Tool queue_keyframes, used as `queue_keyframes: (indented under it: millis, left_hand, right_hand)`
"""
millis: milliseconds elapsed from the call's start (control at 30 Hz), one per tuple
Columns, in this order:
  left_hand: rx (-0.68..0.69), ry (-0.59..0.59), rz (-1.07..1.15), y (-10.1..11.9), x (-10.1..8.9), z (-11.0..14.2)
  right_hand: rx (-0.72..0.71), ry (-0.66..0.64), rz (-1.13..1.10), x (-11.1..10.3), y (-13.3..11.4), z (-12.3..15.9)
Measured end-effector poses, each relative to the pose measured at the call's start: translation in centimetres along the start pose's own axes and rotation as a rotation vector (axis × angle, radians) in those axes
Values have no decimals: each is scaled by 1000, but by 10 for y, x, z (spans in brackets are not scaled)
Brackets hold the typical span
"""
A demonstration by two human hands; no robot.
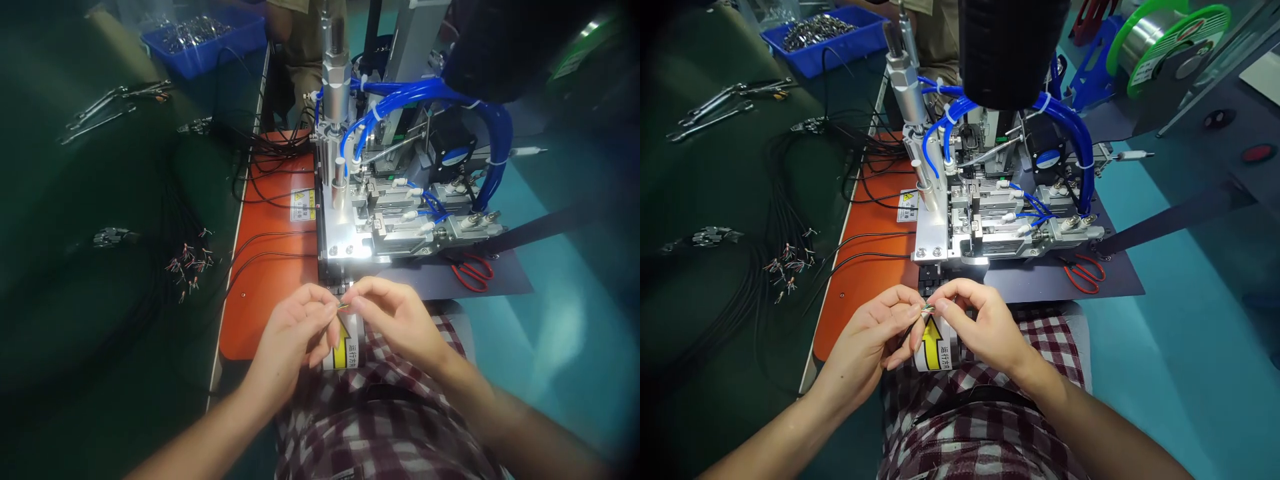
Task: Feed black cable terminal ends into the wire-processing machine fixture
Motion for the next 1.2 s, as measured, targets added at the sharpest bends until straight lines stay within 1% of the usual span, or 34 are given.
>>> queue_keyframes:
  millis: [100, 200, 333, 467, 533, 667, 833, 933, 1000, 1100, 1200]
  left_hand:
    - [-13, 2, 7, -1, 0, 0]
    - [1, -7, 11, -1, 0, 0]
    - [32, -10, 11, -2, 2, 2]
    - [74, 33, 17, 0, 1, 4]
    - [68, 32, 19, 0, 2, 4]
    - [24, -1, 17, -2, 6, 3]
    - [13, 30, -35, -3, 4, 2]
    - [7, 24, -15, -4, 5, 2]
    - [7, 20, -3, -5, 5, 3]
    - [17, 21, 4, -4, 4, 4]
    - [24, 29, -8, -3, 4, 4]
  right_hand:
    - [-36, 26, 65, -2, -4, 1]
    - [15, 31, 51, -1, 0, 1]
    - [88, -19, -19, 7, 8, 2]
    - [62, 27, 1, 8, 9, 8]
    - [62, 36, -16, 8, 9, 11]
    - [132, -10, -138, 13, 14, 13]
    - [138, -2, -160, 10, 12, 11]
    - [103, 18, -125, 5, 10, 11]
    - [59, 63, -65, -1, 8, 12]
    - [-70, 151, 102, -11, -2, 16]
    - [-229, 193, 268, -11, -16, 22]
Point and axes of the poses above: each hand's wrist, its own z-axis away from the middle knuckle, its own x-axis out of the palm, y = z × x, the point moved 9 cm from there along -z, towards the middle knuckle, and after that the axes turned 3 degrees about -z, right-handed, at the moved point
